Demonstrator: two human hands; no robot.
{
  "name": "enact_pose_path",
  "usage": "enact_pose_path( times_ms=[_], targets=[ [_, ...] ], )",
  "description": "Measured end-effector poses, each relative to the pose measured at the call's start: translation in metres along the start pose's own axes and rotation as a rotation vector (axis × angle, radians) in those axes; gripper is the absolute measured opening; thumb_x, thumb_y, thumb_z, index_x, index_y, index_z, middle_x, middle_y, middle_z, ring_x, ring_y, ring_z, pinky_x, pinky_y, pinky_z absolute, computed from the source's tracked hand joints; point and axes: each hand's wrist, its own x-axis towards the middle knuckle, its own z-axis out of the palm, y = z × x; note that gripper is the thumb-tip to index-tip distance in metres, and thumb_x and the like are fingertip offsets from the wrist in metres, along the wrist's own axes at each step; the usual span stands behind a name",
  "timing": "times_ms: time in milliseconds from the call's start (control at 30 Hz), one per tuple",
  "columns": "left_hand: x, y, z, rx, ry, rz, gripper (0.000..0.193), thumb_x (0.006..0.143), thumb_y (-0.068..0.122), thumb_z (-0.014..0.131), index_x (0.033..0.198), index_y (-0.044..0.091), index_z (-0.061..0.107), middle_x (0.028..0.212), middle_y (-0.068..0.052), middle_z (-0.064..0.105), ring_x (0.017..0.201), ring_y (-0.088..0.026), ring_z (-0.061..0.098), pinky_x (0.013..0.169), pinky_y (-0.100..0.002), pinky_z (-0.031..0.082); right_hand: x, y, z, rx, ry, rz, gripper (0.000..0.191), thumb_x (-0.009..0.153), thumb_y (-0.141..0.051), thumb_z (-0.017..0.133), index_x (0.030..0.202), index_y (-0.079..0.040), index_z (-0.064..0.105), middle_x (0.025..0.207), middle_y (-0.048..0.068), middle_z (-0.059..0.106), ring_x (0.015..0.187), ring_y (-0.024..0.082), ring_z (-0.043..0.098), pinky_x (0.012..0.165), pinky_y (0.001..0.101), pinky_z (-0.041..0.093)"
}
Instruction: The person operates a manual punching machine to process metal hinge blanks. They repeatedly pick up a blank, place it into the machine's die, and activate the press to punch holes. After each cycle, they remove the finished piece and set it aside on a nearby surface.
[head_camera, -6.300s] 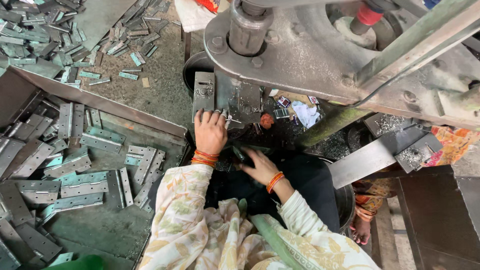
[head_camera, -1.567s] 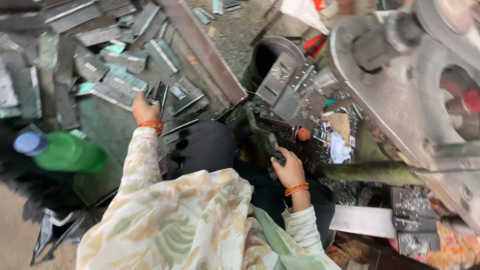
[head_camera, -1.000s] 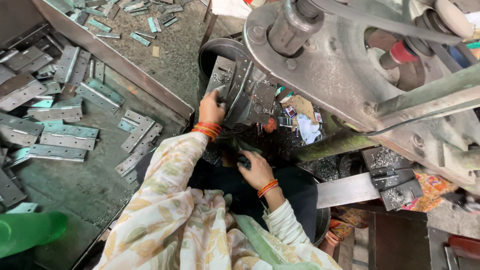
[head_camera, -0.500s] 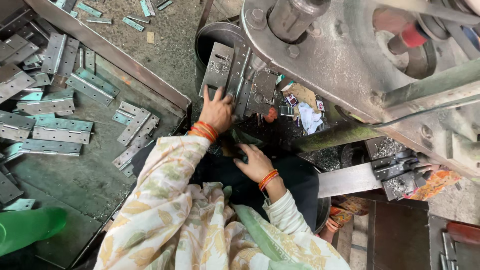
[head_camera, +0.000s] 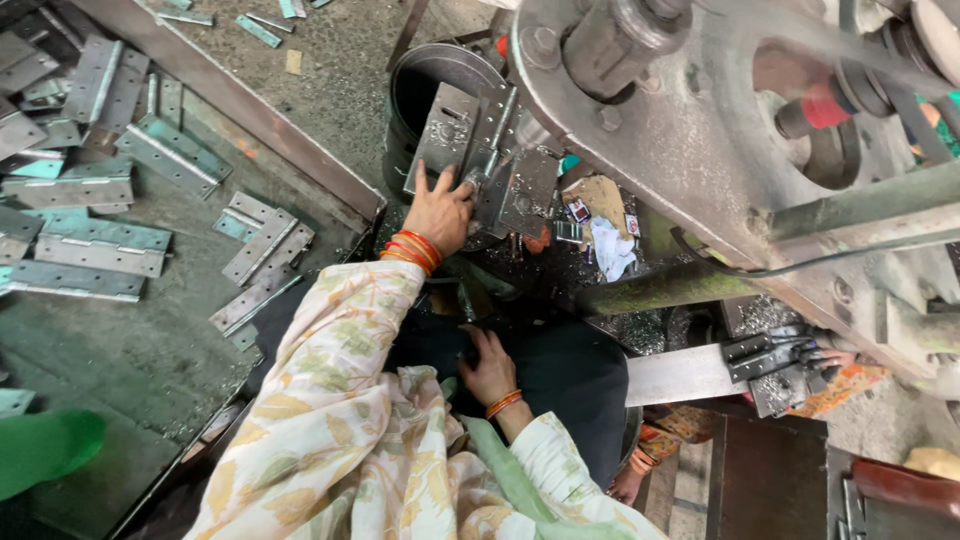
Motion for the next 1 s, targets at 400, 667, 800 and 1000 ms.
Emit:
enact_pose_path(
  times_ms=[400,667,800,1000],
  targets=[
    [0.009,0.011,0.008,0.038,0.006,-0.111,0.035,0.097,0.032,0.054,0.111,0.011,0.077,0.131,-0.001,0.063,0.145,-0.037,0.034,0.115,-0.078,0.01,0.045,-0.03,-0.081,-0.072,-0.147,-0.058,0.053,0.086,-0.031,0.073,0.135,-0.014,0.06,0.12,0.019,0.069,0.109,0.04,0.067,0.091,0.0464,0.055],
    [0.034,0.007,0.013,0.01,-0.005,-0.144,0.034,0.096,0.029,0.053,0.109,0.01,0.078,0.133,-0.002,0.063,0.145,-0.037,0.034,0.114,-0.077,0.012,0.022,-0.025,-0.044,0.083,-0.057,0.08,0.055,0.08,-0.026,0.072,0.133,-0.013,0.061,0.118,0.015,0.07,0.103,0.036,0.069,0.088,0.0428,0.057],
    [0.024,0.01,0.01,0.013,0.043,-0.137,0.036,0.095,0.032,0.054,0.107,0.01,0.078,0.131,-0.003,0.064,0.144,-0.038,0.035,0.114,-0.077,0.014,0.021,-0.017,-0.04,0.004,-0.133,0.061,0.054,0.081,-0.025,0.074,0.132,-0.013,0.061,0.116,0.016,0.069,0.107,0.037,0.067,0.089,0.0442,0.055],
    [0.017,0.022,0.006,0.134,0.021,-0.133,0.034,0.098,0.03,0.051,0.104,0.012,0.079,0.125,-0.006,0.067,0.143,-0.039,0.039,0.114,-0.076,0.016,0.049,-0.024,-0.074,0.005,-0.158,-0.132,0.058,0.084,-0.029,0.076,0.136,-0.008,0.06,0.127,0.021,0.067,0.117,0.04,0.064,0.1,0.0443,0.052]
  ],
)
